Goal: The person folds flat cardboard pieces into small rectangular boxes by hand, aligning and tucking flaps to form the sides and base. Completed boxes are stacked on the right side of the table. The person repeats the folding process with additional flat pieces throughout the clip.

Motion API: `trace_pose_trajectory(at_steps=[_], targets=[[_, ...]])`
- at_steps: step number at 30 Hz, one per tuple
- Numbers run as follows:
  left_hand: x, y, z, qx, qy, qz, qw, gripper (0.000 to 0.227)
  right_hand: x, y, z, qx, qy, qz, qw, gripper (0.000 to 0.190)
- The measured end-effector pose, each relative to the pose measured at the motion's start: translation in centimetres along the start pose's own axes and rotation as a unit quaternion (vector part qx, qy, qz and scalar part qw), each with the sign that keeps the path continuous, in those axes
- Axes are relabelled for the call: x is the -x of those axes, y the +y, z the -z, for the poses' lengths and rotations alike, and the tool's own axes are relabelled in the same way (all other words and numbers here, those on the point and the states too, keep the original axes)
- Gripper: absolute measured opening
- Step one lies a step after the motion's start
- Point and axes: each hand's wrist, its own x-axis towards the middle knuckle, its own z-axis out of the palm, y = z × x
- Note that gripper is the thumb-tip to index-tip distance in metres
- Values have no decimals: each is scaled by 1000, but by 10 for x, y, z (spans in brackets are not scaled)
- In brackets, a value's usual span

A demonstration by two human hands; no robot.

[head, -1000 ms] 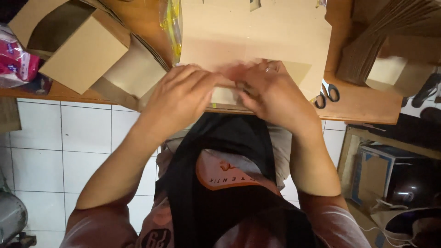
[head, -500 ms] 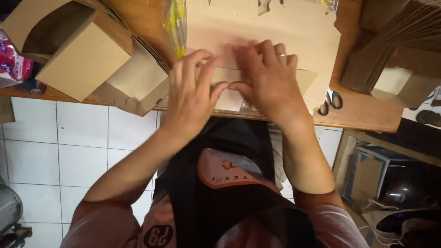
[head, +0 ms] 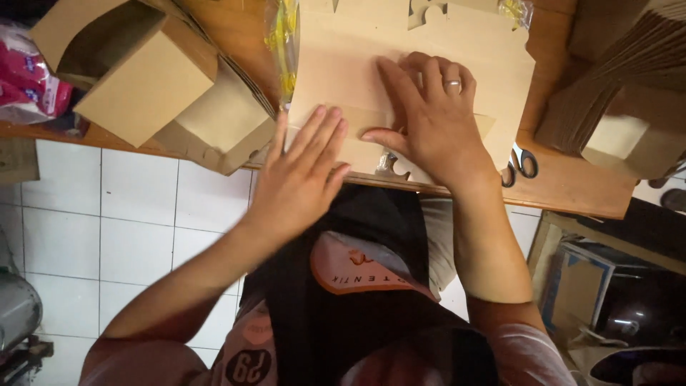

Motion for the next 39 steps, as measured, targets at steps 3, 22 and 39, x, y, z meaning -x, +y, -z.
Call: trace_pose_trajectory(at_steps=[3,22,39], targets=[[-3,-20,34,89,-32,-55,994,48,6,-2,1,-21,12,18,1000,68],[-11,-42,49,-32,79,-158,984,16,17,-6,0,-156,45,43,986,34],[13,2,-7,-61,126,38,989,30,19,-83,-2,97,-18,-27,995,40]])
